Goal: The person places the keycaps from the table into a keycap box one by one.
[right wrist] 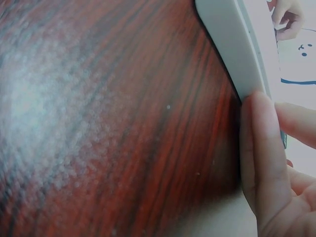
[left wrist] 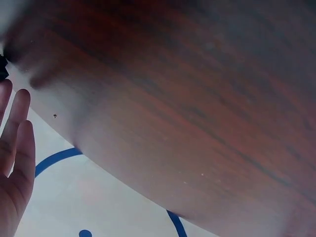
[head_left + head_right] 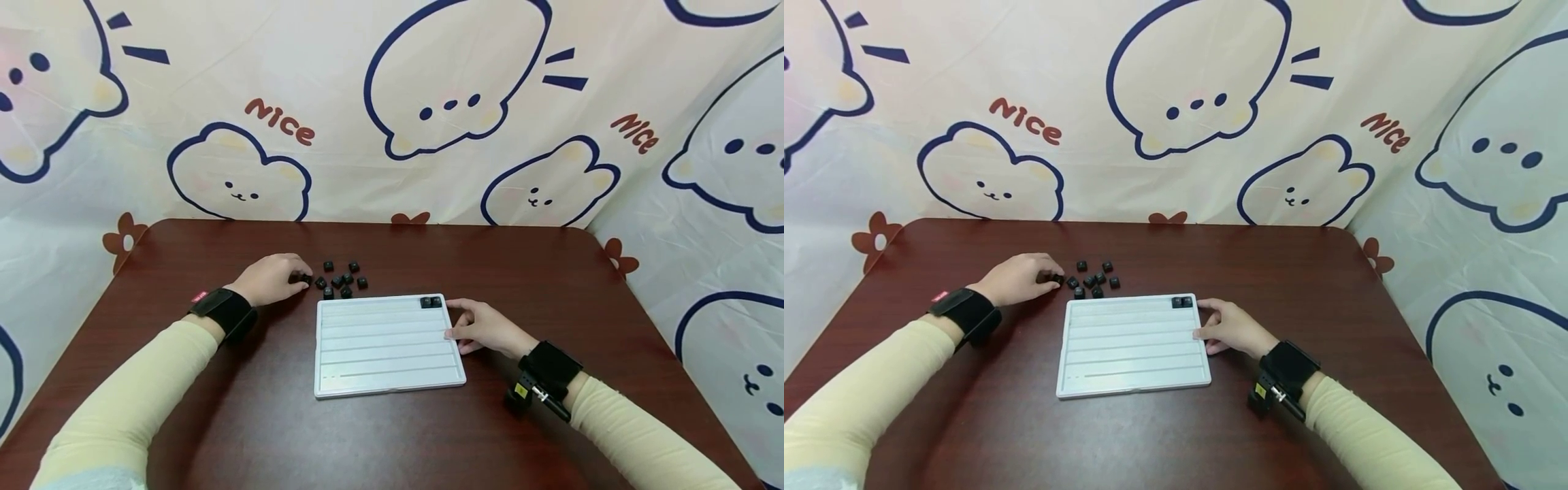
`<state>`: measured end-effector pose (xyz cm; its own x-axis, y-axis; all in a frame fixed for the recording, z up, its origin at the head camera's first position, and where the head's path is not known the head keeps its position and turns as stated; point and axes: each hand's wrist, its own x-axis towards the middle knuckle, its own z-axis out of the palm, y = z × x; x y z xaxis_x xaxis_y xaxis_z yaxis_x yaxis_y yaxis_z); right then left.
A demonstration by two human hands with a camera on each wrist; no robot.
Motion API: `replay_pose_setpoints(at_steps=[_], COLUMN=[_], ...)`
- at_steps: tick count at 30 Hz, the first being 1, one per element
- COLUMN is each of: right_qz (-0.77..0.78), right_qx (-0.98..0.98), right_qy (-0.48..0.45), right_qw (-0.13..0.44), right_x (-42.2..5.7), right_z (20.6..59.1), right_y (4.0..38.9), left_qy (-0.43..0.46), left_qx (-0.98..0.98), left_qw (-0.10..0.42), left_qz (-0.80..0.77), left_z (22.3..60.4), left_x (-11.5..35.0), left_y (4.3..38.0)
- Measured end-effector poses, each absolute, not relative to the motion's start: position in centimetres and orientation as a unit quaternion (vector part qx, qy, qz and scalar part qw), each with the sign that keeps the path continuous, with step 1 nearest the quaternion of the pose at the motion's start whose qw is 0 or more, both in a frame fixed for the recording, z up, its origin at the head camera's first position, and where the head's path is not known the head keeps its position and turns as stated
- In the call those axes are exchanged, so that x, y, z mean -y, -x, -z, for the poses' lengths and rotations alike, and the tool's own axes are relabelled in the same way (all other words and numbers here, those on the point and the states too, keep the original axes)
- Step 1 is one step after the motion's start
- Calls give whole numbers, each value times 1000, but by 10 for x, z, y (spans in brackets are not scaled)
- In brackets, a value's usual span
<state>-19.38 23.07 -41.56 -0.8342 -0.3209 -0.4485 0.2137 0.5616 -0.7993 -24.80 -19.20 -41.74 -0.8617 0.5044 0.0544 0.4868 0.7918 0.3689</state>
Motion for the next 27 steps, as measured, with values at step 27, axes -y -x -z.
replay_pose_setpoints(at_steps=[27], right_qz=[468], right_qx=[-837], right_qy=[41], right_qw=[282], right_x=[-232], right_z=[418], right_y=[193], left_qy=[-205], left_qx=[-954], left_qw=[8], left_qz=[-219], left_z=[411], left_x=[191], left_y=[242])
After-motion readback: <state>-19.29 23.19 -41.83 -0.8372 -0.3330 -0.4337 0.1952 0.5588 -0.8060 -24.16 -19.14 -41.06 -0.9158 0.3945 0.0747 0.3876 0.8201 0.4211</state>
